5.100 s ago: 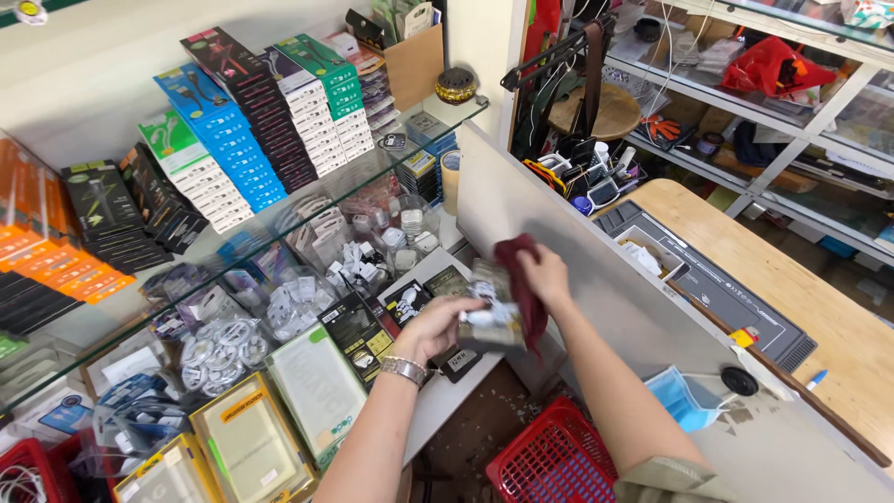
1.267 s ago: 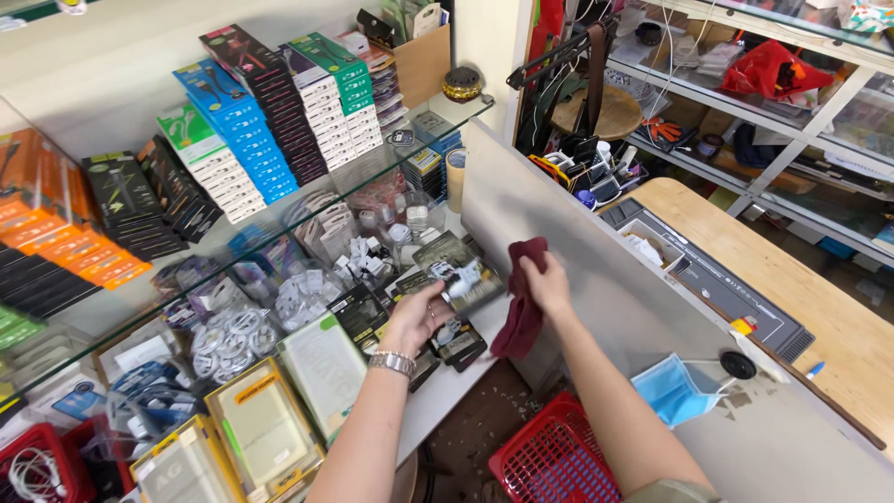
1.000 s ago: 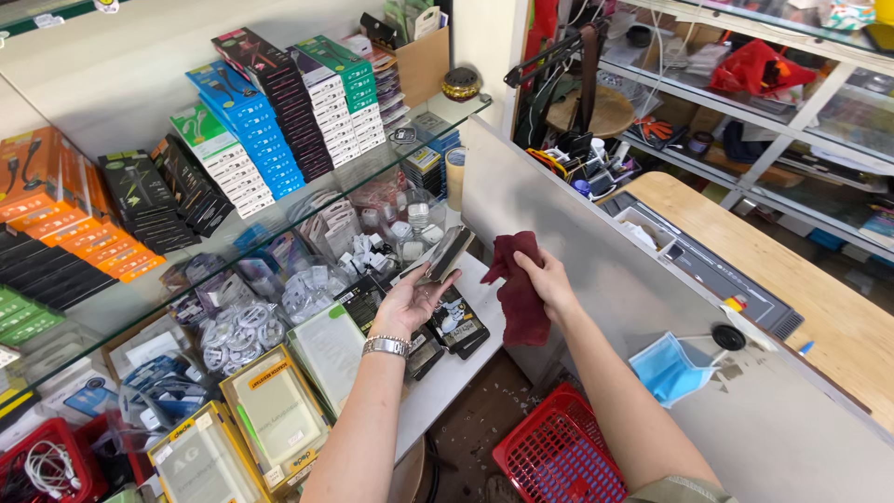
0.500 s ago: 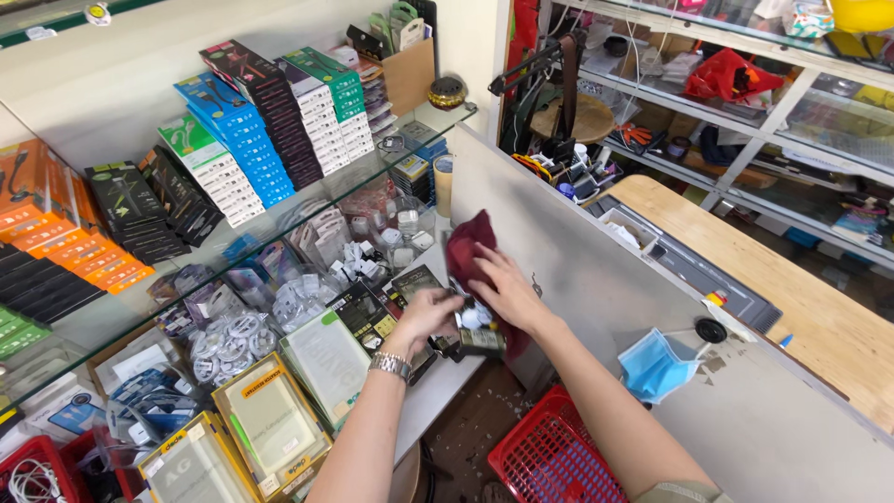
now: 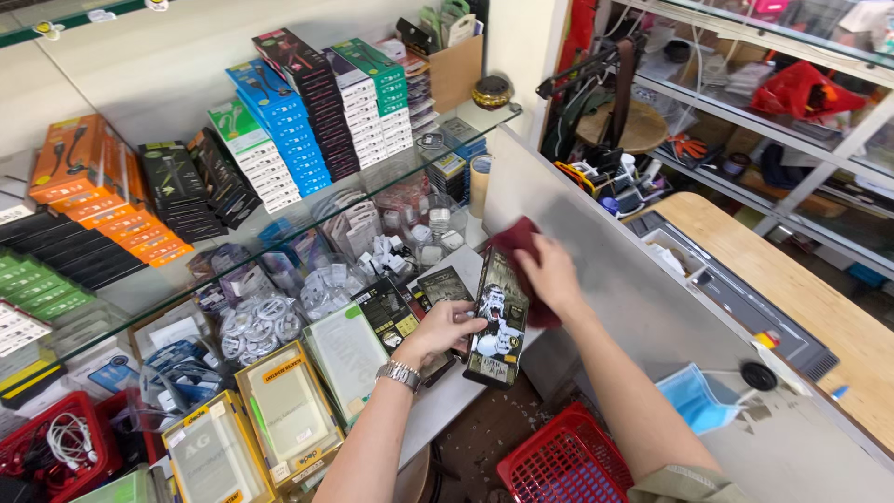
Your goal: The person wipes the surfaces of small product boxes with a red cloth on a counter in an electronics shop. They handle multiple boxes one by one, turning them over to clean different sides, then stack them. The person also retrieves additional boxes from a nearby shelf and continues wiping them before stacking.
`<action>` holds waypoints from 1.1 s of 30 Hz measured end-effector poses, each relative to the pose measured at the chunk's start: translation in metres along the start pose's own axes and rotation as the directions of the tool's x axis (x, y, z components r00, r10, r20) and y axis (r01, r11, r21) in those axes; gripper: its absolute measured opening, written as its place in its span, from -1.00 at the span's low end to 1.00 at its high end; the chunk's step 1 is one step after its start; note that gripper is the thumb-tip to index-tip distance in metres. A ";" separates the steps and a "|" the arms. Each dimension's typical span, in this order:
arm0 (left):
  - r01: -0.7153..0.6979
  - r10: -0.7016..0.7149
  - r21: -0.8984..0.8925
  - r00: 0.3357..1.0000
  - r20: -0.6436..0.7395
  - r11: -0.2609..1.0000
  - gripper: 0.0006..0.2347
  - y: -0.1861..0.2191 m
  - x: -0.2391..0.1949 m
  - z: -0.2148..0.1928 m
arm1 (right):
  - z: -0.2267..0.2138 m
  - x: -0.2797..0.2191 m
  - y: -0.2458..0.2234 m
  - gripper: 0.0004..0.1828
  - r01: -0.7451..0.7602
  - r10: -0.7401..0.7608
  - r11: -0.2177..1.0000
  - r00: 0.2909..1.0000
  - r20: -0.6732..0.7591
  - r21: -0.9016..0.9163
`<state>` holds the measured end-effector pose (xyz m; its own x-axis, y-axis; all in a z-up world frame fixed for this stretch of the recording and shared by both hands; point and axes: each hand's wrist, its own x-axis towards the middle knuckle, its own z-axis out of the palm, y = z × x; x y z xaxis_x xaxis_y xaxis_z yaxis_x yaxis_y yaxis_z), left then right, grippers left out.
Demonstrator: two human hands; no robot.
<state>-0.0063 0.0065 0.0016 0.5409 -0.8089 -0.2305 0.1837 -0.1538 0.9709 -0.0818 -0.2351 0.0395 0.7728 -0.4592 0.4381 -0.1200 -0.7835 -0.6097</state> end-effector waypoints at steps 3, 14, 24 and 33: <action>0.053 -0.072 -0.097 0.977 -0.200 0.994 -0.53 -0.011 0.002 -0.021 | -0.001 0.001 0.023 -0.51 -0.294 0.294 0.956 0.955 -0.038 -0.002; 0.273 -0.227 -0.052 0.664 -0.712 0.961 -0.60 -0.062 0.069 -0.026 | 0.016 0.012 0.040 -0.45 -0.421 0.318 0.786 0.904 0.287 0.454; 0.362 0.321 0.643 0.641 -0.697 0.675 -0.38 -0.064 0.082 -0.017 | 0.035 0.028 0.036 -0.52 -0.454 0.309 0.710 0.888 0.341 0.538; 0.110 0.258 0.396 0.597 -0.759 0.912 -0.69 -0.024 0.068 -0.028 | 0.050 0.059 -0.041 -0.50 -0.431 0.230 0.569 0.901 0.368 0.700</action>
<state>0.0486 -0.0291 -0.0388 0.9938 -0.0920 0.0626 -0.0978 -0.4538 0.8857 0.0001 -0.2091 0.0575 0.8982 -0.4395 0.0114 0.0347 0.0449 -0.9984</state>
